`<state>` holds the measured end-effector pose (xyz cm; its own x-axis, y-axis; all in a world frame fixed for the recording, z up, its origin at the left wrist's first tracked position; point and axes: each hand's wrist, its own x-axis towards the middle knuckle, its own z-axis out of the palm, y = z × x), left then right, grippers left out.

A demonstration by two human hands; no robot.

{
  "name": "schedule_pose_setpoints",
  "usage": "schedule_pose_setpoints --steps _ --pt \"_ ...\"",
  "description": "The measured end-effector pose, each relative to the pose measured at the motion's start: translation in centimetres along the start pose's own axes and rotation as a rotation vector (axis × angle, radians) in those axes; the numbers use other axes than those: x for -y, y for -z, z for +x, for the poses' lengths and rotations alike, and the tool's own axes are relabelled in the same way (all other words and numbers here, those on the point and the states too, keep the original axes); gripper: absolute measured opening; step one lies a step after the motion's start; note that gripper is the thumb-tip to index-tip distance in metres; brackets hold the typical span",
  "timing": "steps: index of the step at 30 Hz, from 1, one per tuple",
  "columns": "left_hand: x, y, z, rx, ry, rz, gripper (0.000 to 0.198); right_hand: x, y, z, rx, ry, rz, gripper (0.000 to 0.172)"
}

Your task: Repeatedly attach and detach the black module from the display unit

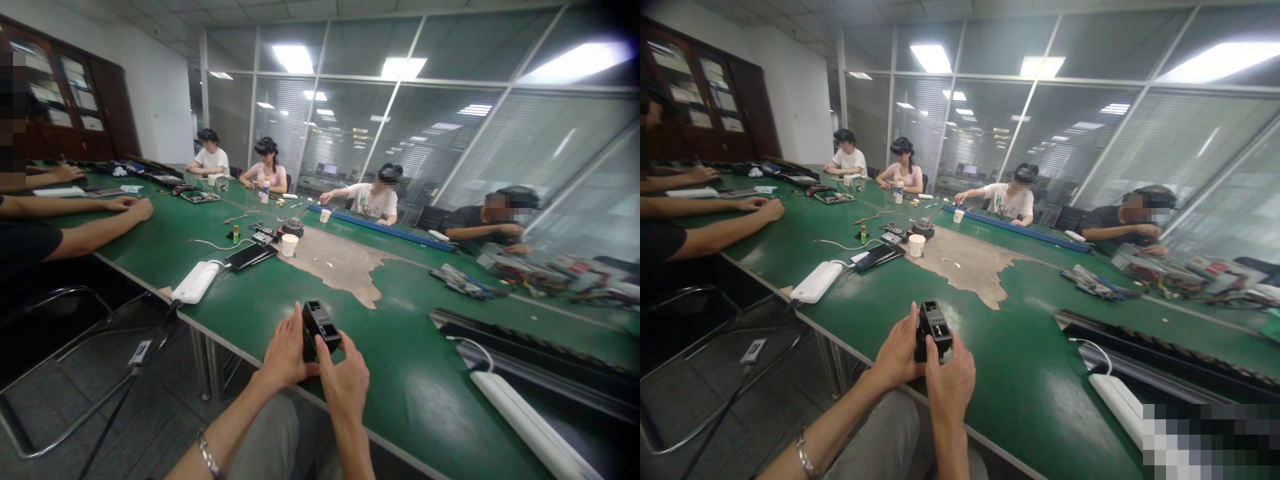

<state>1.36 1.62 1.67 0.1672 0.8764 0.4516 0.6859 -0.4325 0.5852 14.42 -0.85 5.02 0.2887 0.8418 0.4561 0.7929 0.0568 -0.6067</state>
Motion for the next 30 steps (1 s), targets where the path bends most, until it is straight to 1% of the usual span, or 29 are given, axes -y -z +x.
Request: schedule_pose_setpoints --steps 5,8,10,16,19,26,30 --pt "-0.3 0.4 0.1 0.052 0.07 -0.003 0.131 0.2 1.9 1.9 -0.062 -0.016 0.1 0.059" --pt "-0.5 0.5 0.1 0.069 0.098 0.003 0.137 -0.5 2.7 2.7 -0.098 -0.022 0.111 0.059" --pt "-0.5 0.5 0.1 0.067 0.103 0.006 0.137 -1.3 2.9 2.9 -0.109 -0.029 0.101 0.06" --pt "-0.6 0.6 0.1 0.076 0.061 0.015 0.13 -4.0 1.9 2.6 -0.067 -0.093 0.071 0.059" --pt "-0.7 0.5 0.3 0.074 0.058 0.023 0.128 -5.0 1.3 2.2 -0.042 -0.109 0.048 0.059" --pt "-0.6 0.3 0.4 0.085 0.066 0.038 0.128 -5.9 0.1 1.9 0.022 -0.114 0.01 0.056" --pt "-0.6 0.3 0.4 0.081 0.047 0.036 0.126 -6.3 -0.5 1.9 0.029 -0.105 -0.023 0.061"
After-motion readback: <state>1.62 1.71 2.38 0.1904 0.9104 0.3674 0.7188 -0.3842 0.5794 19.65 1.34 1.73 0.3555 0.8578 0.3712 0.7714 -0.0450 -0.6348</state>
